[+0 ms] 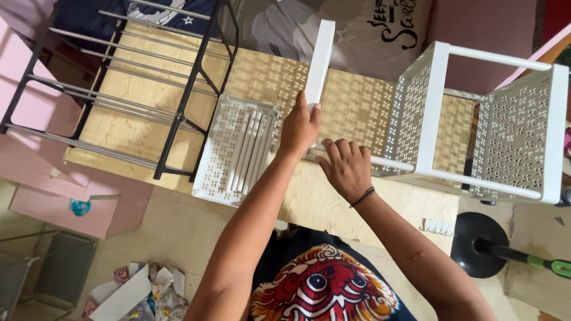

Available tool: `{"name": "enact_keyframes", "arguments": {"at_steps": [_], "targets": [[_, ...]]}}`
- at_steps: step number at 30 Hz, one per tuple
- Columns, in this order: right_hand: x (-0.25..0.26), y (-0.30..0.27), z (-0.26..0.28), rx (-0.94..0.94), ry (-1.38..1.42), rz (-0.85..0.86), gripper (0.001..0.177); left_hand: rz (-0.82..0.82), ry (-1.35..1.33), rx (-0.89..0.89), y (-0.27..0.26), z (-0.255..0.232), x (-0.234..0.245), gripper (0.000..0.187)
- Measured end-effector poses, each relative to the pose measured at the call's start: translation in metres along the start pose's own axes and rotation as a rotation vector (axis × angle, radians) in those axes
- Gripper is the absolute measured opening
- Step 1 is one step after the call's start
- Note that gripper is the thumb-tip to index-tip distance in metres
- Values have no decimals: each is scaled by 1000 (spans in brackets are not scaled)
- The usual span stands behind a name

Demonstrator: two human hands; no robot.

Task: The person assembles a white plastic shelving unit by inserting cylindrical rods into the frame and attaching perforated shelves. They repeatedly align and push the rods into place and position the shelves onto the frame.

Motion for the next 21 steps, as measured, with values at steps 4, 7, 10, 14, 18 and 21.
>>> {"name": "enact_keyframes", "arguments": {"at_steps": [4, 7, 10, 14, 18, 21], "targets": [[-23, 2, -16, -21, 63, 106, 30, 6, 8, -2, 3, 5, -5, 60], [-45, -2, -27, -54, 121, 265, 33, 11, 19, -22, 2, 6, -7, 61], [-61, 1, -37, -78, 188, 430, 37, 27, 0, -37, 5, 4, -8, 62], [-104, 2, -67, -374, 518, 1036, 57, 33, -9, -41, 3, 1, -4, 60], [-112, -6, -71, -521, 616, 1326, 70, 49, -55, -9, 2, -3, 0, 59], [-112, -7, -69, -507, 654, 1305, 68, 37, -36, -7, 0, -5, 4, 62]]}}
Point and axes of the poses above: each hand's wrist, its own y-axis towards the middle knuckle, its own x-axis out of the back of the hand, z = x × y, the point moved 9 cm from there along y, towards the middle knuckle, and after that the axes turned 6 degrees about y, right-handed, at the moved point
